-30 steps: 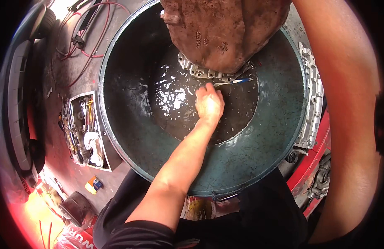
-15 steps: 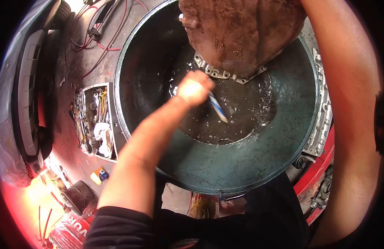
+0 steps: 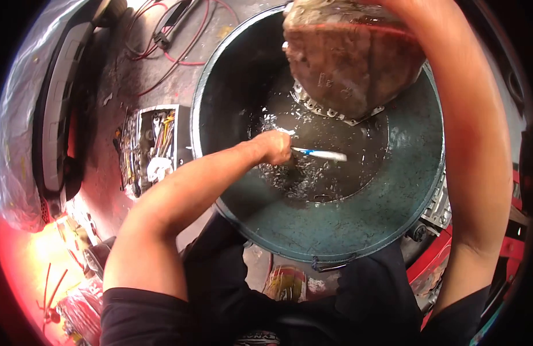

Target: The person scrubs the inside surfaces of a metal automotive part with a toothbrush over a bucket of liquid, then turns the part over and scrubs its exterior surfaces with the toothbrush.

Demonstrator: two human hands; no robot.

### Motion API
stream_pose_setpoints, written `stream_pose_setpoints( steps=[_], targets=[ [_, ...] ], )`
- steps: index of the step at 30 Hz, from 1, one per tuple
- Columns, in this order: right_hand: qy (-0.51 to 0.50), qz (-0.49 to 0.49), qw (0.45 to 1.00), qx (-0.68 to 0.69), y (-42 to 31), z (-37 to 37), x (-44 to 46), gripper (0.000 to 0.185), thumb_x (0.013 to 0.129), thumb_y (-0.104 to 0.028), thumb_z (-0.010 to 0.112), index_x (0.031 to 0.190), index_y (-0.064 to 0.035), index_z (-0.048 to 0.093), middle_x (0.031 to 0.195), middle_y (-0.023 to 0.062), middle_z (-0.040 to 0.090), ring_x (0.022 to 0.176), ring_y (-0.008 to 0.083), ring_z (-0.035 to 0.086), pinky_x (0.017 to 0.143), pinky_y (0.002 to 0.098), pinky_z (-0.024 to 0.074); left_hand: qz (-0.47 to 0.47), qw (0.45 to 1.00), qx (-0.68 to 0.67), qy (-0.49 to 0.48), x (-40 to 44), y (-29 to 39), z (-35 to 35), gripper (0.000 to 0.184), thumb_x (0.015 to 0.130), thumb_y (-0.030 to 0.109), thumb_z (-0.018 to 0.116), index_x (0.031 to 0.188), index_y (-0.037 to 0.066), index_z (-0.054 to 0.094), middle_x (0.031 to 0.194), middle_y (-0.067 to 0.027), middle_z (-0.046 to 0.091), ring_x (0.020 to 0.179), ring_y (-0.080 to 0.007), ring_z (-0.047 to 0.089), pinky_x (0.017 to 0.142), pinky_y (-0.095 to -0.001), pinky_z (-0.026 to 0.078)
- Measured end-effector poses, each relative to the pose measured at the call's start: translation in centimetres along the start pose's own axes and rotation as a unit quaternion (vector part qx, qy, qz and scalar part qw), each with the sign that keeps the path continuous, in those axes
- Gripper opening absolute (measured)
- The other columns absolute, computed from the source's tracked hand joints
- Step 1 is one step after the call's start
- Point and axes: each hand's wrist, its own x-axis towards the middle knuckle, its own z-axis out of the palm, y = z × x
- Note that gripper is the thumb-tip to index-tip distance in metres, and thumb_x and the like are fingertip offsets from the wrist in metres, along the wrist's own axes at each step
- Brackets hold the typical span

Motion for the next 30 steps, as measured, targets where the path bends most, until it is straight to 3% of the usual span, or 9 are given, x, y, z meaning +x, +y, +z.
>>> stream_pose_setpoints(
  steps=[2,4,6,8,12,18,24,28,30],
  targets=[
    [-0.017,-0.056,0.998,-0.025,-1.8,0.4,-2.2,0.036,0.082,-0.029,0.066,0.104,-0.0011,0.068,0.112,0.0180,0.064,0.110,0.0278,0.059,0.096,0.0415,0.0426,-0.168,0.985,0.009,-0.042,-3.7,5.2,-6.1,0.016,0.074,0.017,0.059,0.078,0.003,0.066,0.071,-0.0178,0.066,0.076,-0.0327,0.068,0.073,-0.0437,0.055],
    [-0.100,-0.003,0.994,0.045,-4.5,0.3,-5.1,0.029,0.087,-0.026,0.065,0.098,0.0004,0.069,0.098,0.0121,0.066,0.092,0.0267,0.064,0.087,0.0372,0.0490,-0.128,0.990,0.053,0.035,-6.8,6.4,-6.7,0.015,0.074,0.015,0.060,0.082,0.005,0.067,0.074,-0.0155,0.066,0.078,-0.0329,0.067,0.074,-0.0445,0.053],
    [0.074,-0.178,0.968,0.163,-6.3,3.5,-9.4,0.013,0.081,-0.014,0.060,0.088,-0.0040,0.064,0.100,0.0137,0.062,0.098,0.0337,0.060,0.095,0.0445,0.0460,-0.123,0.971,0.087,0.187,-9.6,7.2,-4.8,0.015,0.073,0.011,0.059,0.085,0.006,0.066,0.077,-0.0132,0.065,0.078,-0.0335,0.064,0.074,-0.0434,0.052],
    [-0.093,-0.193,0.929,0.302,-9.0,7.9,-14.9,0.025,0.084,-0.025,0.062,0.097,-0.0036,0.065,0.113,0.0145,0.060,0.112,0.0355,0.054,0.101,0.0457,0.0421,-0.132,0.952,0.065,0.269,-12.1,8.3,-4.1,0.012,0.074,0.009,0.059,0.083,0.005,0.064,0.081,-0.0128,0.064,0.078,-0.0336,0.062,0.074,-0.0422,0.051],
    [-0.345,-0.104,0.905,0.227,-12.0,22.2,-25.4,0.059,0.093,-0.043,0.054,0.139,-0.0068,0.046,0.147,0.0201,0.038,0.140,0.0365,0.029,0.115,0.0477,0.0259,-0.149,0.939,-0.018,0.309,-14.4,6.7,-4.1,0.010,0.075,0.003,0.060,0.084,0.005,0.060,0.074,-0.0132,0.059,0.074,-0.0332,0.062,0.067,-0.0425,0.050],
    [-0.385,0.069,0.920,0.029,-19.2,32.8,-23.2,0.069,0.090,-0.045,0.052,0.145,-0.0052,0.038,0.154,0.0188,0.029,0.144,0.0364,0.022,0.116,0.0569,0.0139,-0.131,0.913,-0.083,0.377,-15.1,5.4,-4.0,0.015,0.070,-0.001,0.065,0.079,0.005,0.055,0.069,-0.0119,0.055,0.066,-0.0323,0.059,0.062,-0.0424,0.048],
    [-0.255,-0.054,0.946,0.193,-22.9,32.3,-29.7,0.034,0.087,-0.016,0.049,0.113,0.0017,0.062,0.137,0.0208,0.049,0.128,0.0342,0.045,0.103,0.0427,0.0401,-0.098,0.904,-0.060,0.412,-15.1,5.3,-3.6,0.016,0.069,0.001,0.067,0.080,0.005,0.056,0.071,-0.0088,0.054,0.066,-0.0279,0.057,0.062,-0.0384,0.046],
    [-0.406,0.102,0.805,0.421,-22.0,27.5,-35.3,0.016,0.079,-0.002,0.052,0.090,0.0001,0.064,0.081,0.0155,0.066,0.077,0.0308,0.064,0.069,0.0372,0.0529,-0.080,0.900,-0.079,0.422,-15.4,5.5,-3.7,0.014,0.073,0.002,0.067,0.082,0.005,0.057,0.072,-0.0090,0.055,0.068,-0.0289,0.058,0.062,-0.0393,0.047],
    [-0.420,0.571,0.444,0.548,-19.3,26.6,-36.3,0.015,0.079,0.002,0.049,0.084,0.0008,0.063,0.068,0.0142,0.062,0.068,0.0267,0.063,0.068,0.0345,0.0528,-0.082,0.904,-0.082,0.412,-15.2,5.5,-3.8,0.014,0.073,0.003,0.067,0.082,0.006,0.056,0.072,-0.0092,0.055,0.068,-0.0293,0.059,0.063,-0.0397,0.047]
  ],
)
